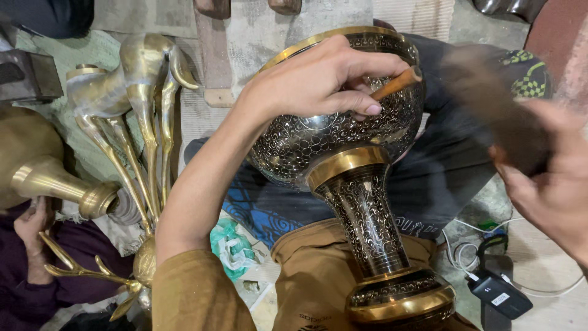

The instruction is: The person sits on the workshop floor holding a small punch against the engraved surface of a large ornate brass vase and strikes it with a wooden mallet, working decorative details into the metal. They reposition the punch repeatedly across the vase's bowl and rim while steadying the vase with their other hand.

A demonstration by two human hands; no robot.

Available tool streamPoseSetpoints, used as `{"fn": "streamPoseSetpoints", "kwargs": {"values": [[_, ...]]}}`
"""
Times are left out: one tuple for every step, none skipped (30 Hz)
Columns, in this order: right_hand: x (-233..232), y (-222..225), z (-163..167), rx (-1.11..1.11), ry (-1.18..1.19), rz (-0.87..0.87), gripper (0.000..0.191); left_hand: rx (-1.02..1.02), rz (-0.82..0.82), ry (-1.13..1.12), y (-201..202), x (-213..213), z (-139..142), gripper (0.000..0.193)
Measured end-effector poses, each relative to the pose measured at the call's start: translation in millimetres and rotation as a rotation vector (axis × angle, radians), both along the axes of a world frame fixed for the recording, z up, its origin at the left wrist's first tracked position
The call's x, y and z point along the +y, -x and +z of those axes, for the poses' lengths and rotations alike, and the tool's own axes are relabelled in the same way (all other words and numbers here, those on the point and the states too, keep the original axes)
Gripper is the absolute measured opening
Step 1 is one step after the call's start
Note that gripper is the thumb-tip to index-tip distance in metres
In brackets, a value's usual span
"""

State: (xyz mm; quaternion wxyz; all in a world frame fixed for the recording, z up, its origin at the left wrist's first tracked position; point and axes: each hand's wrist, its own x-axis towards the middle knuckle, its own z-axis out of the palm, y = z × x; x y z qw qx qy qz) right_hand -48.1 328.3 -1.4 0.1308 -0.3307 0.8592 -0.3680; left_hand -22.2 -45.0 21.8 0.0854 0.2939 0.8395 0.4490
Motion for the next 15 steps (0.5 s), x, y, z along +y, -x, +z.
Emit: {"fn": "streamPoseSetpoints", "kwargs": {"values": [[-0.5, -0.4, 0.8, 0.09, -0.033, -0.002, 0.059, -0.015, -0.009, -0.02, 0.2, -0.5, -0.7, 0.049], [-0.6, -0.6, 1.4, 0.177, -0.065, -0.001, 0.06, -0.033, -0.015, -0.041, -0.1, -1.1, -1.1, 0.047], [-0.6, -0.8, 1.8, 0.264, -0.098, -0.004, 0.061, -0.051, -0.026, -0.063, -0.2, -1.2, -1.6, 0.045], [-0.1, -1.0, 1.9, 0.202, -0.055, -0.012, 0.061, -0.038, -0.023, -0.048, 0.6, -1.2, -2.0, 0.046], [0.7, -1.1, 1.8, 0.138, -0.009, -0.018, 0.06, -0.028, -0.019, -0.031, 0.6, -1.2, -2.1, 0.048], [1.9, -1.5, 1.7, 0.084, -0.035, -0.024, 0.059, -0.021, -0.016, -0.016, 0.6, -1.0, -2.1, 0.05], [3.6, -1.9, 1.8, 0.031, -0.061, -0.03, 0.059, -0.032, -0.015, -0.014, 0.5, -1.2, -1.7, 0.051], [5.6, -2.8, 1.8, -0.011, -0.159, -0.035, 0.058, -0.042, -0.015, -0.015, 0.5, -1.1, -1.3, 0.051], [7.6, -3.8, 1.7, -0.048, -0.255, -0.042, 0.059, -0.05, -0.017, -0.013, 1.1, -1.1, -0.8, 0.052], [9.5, -4.6, 1.2, -0.039, -0.174, -0.038, 0.06, -0.071, -0.017, -0.048, 2.0, -0.9, -0.2, 0.051], [11.4, -6.3, 0.5, -0.037, -0.095, -0.038, 0.061, -0.1, -0.02, -0.084, 2.1, -0.1, 0.2, 0.05], [11.7, -8.5, -1.6, -0.022, -0.108, -0.072, 0.062, -0.127, -0.024, -0.123, 3.2, 1.1, 0.4, 0.049], [12.0, -10.9, -3.8, -0.007, -0.12, -0.106, 0.063, -0.134, -0.034, -0.09, 5.8, 1.6, 0.8, 0.049], [10.8, -14.4, -7.3, 0.017, -0.227, -0.174, 0.065, -0.145, -0.045, -0.063, 9.0, 3.0, 0.5, 0.05], [9.9, -17.3, -10.0, 0.041, -0.335, -0.24, 0.067, -0.156, -0.055, -0.037, 11.6, 5.2, -0.2, 0.05]]}}
